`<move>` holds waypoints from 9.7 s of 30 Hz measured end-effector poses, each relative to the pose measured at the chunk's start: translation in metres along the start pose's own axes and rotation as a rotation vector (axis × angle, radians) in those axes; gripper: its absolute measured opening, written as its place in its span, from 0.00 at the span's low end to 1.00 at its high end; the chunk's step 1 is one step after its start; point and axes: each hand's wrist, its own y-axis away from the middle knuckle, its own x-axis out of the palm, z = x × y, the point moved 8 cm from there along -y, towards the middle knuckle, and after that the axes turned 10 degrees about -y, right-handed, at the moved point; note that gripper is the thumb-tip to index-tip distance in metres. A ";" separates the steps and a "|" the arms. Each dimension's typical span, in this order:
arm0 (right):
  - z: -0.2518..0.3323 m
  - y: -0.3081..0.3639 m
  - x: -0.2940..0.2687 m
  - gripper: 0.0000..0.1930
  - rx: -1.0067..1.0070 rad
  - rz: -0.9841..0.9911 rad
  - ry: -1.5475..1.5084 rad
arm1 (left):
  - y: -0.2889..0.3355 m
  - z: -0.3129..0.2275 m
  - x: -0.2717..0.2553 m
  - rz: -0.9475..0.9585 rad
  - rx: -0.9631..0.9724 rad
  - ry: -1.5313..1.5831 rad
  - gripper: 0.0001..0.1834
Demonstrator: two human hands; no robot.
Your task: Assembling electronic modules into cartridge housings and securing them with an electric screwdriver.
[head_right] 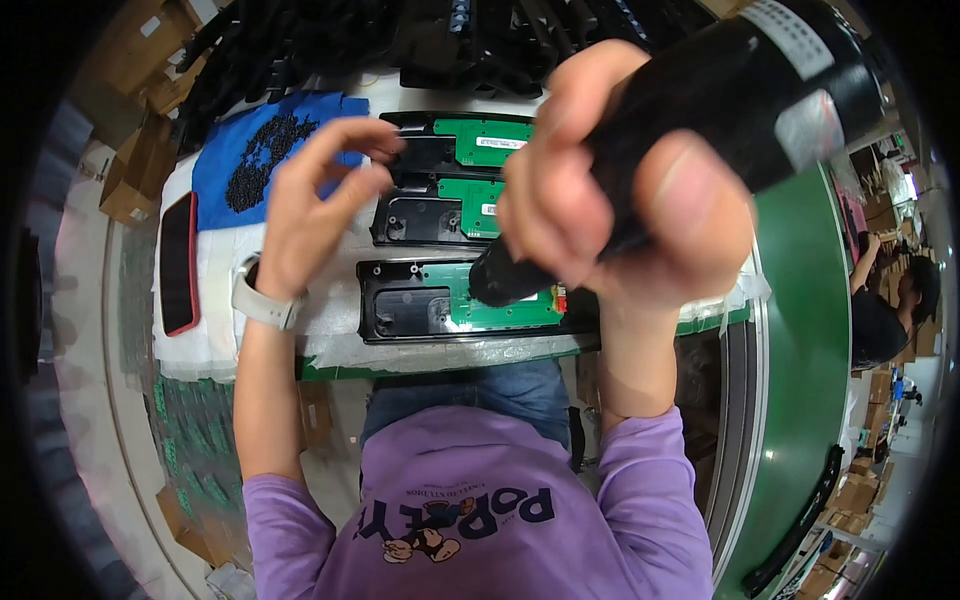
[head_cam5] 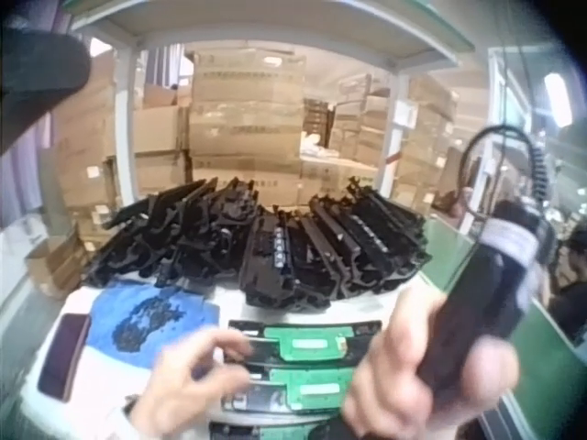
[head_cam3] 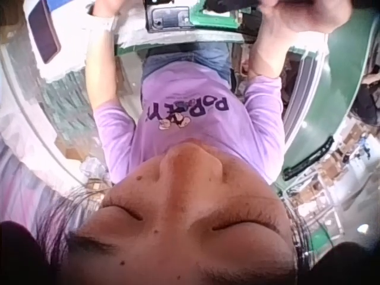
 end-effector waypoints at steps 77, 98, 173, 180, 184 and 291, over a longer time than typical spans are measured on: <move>0.036 0.017 -0.018 0.20 -0.557 -0.107 -0.044 | 0.023 0.011 0.049 0.355 -0.439 0.832 0.08; 0.031 0.034 -0.033 0.18 -0.103 -0.359 0.363 | 0.024 0.004 0.058 0.423 -0.386 0.533 0.07; -0.002 0.032 0.011 0.19 0.030 -0.257 0.359 | -0.002 0.054 -0.060 -0.199 -0.234 -1.340 0.05; -0.005 0.032 0.012 0.16 -0.048 -0.214 0.228 | 0.005 0.046 -0.064 -0.314 -0.211 -1.202 0.07; -0.001 0.024 0.013 0.17 -0.096 -0.127 0.138 | 0.004 0.050 -0.058 -0.328 -0.156 -0.907 0.06; 0.055 0.046 -0.011 0.21 -0.547 -0.111 -0.034 | 0.029 -0.031 0.051 0.427 -0.200 0.582 0.07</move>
